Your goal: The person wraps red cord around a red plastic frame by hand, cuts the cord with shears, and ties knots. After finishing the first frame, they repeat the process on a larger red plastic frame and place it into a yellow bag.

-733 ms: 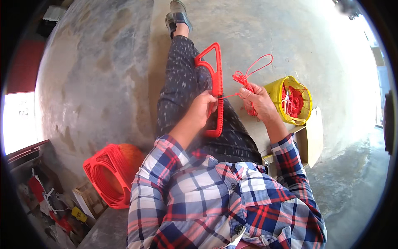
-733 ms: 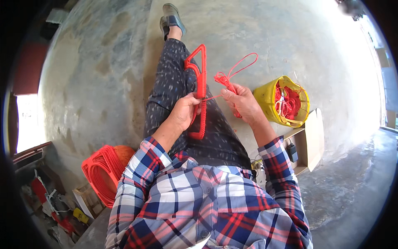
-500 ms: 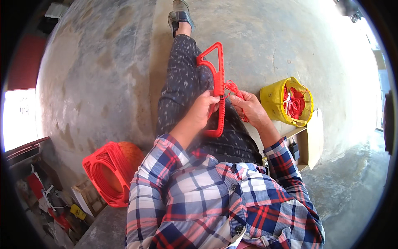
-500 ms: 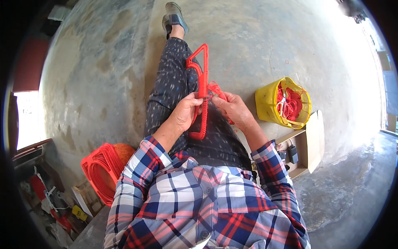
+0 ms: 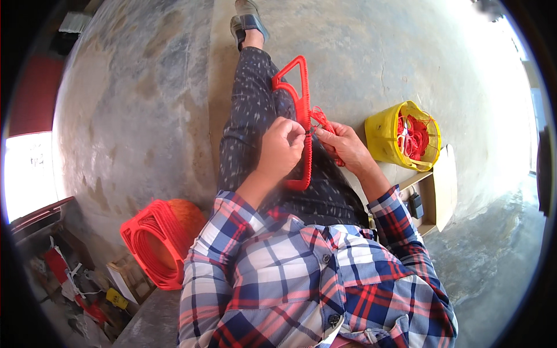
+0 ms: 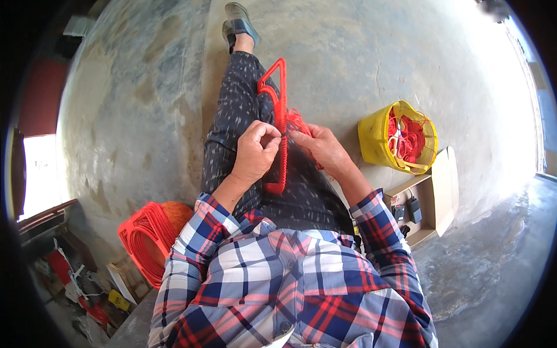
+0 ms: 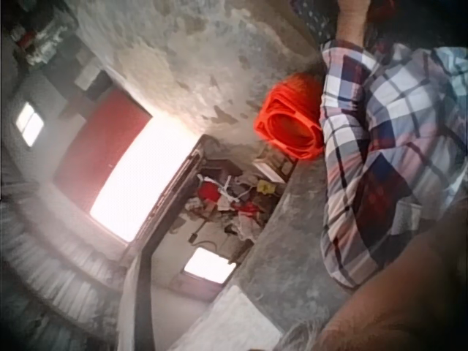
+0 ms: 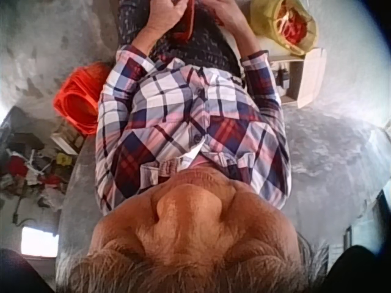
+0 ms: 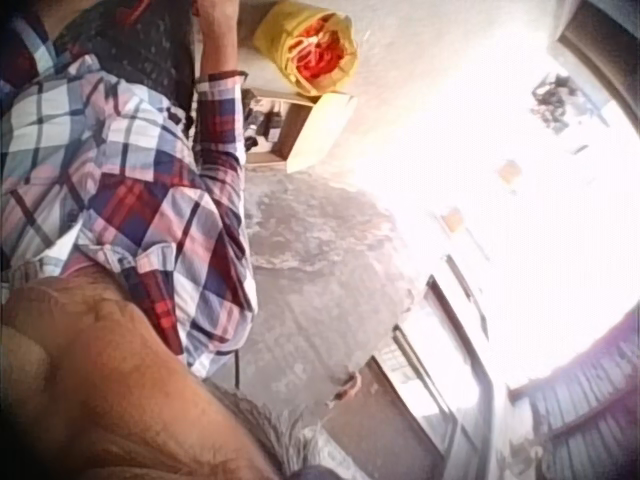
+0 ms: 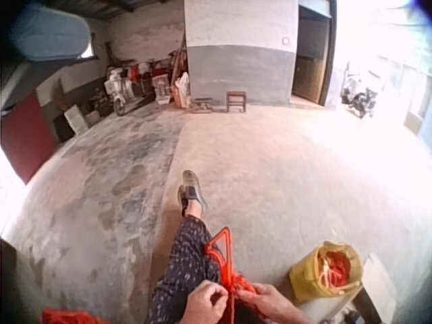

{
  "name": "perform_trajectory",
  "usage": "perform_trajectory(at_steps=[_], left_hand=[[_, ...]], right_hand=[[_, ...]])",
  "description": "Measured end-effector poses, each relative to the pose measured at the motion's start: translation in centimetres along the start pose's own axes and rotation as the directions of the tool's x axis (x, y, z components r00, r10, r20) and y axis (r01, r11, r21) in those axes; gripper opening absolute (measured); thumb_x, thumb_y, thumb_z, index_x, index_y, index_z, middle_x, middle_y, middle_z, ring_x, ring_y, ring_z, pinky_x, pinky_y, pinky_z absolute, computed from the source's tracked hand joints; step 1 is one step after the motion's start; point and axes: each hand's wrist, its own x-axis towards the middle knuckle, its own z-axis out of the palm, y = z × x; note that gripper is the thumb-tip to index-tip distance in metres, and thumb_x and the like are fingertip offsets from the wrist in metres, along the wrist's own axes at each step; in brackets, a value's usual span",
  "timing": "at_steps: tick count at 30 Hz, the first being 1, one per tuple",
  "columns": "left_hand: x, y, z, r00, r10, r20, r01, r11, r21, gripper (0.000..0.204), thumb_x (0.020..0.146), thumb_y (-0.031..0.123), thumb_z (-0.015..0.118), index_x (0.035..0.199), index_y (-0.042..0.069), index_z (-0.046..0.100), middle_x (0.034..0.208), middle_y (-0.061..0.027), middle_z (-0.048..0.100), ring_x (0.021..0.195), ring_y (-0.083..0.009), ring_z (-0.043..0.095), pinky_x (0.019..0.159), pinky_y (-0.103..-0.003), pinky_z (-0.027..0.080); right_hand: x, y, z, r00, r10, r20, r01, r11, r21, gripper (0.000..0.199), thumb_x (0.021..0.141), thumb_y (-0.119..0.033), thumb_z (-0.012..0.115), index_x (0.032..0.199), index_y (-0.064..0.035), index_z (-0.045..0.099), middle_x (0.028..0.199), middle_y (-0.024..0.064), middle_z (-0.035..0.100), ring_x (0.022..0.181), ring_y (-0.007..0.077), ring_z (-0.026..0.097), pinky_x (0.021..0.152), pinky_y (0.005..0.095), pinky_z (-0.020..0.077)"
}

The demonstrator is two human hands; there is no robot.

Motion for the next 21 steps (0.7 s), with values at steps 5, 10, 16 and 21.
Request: perform_trajectory(at_steps=[5, 10, 16, 21], left_hand=[[1.5, 0.7, -0.7, 0.958, 0.248, 0.147, -0.273, 0.945, 0.182, 0.013, 0.075, -0.004, 0.063, 0.084, 0.003, 0.056, 0.081, -0.0109, 0.054, 0.074, -0.0271, 0.059, 0.066, -0.035, 0.049], [1.3, 0.4, -0.3, 0.96, 0.221, 0.169, -0.247, 0.957, 0.15, 0.012, 0.075, -0.006, 0.058, 0.083, 0.002, 0.053, 0.082, -0.0108, 0.053, 0.069, -0.0272, 0.057, 0.064, -0.034, 0.048], [0.7, -1.4, 0.2, 0.996, 0.025, 0.08, -0.019, 0.996, -0.082, 0.009, 0.08, -0.005, 0.056, 0.085, 0.002, 0.054, 0.084, -0.0037, 0.052, 0.07, -0.0102, 0.053, 0.063, -0.025, 0.046], [0.6, -0.6, 0.0, 0.995, 0.038, 0.096, -0.024, 0.99, -0.142, 0.012, 0.08, -0.006, 0.059, 0.088, 0.002, 0.055, 0.084, -0.004, 0.053, 0.073, -0.0106, 0.056, 0.065, -0.025, 0.047]], right_hand=[[-0.1, 0.2, -0.4, 0.999, 0.016, 0.033, -0.017, 0.999, 0.038, 0.019, 0.093, -0.026, 0.062, 0.098, -0.0085, 0.065, 0.064, -0.0104, 0.044, 0.052, 0.0002, 0.035, 0.044, 0.0198, 0.0245], [-0.1, 0.3, -0.6, 0.999, 0.021, 0.046, -0.022, 1.0, 0.021, 0.021, 0.093, -0.028, 0.063, 0.1, -0.0083, 0.065, 0.065, -0.0102, 0.045, 0.052, 0.0005, 0.035, 0.045, 0.0197, 0.0245], [0.2, 0.9, -0.3, 0.999, 0.006, 0.043, -0.007, 1.0, 0.023, 0.02, 0.094, -0.028, 0.061, 0.099, -0.0081, 0.064, 0.064, -0.0099, 0.044, 0.051, 0.0009, 0.035, 0.043, 0.02, 0.0242], [0.2, 0.5, 0.1, 0.998, 0.036, 0.046, -0.038, 0.998, 0.052, 0.015, 0.095, -0.026, 0.061, 0.092, -0.0119, 0.062, 0.061, -0.0091, 0.043, 0.048, 0.002, 0.034, 0.042, 0.0199, 0.0235]])
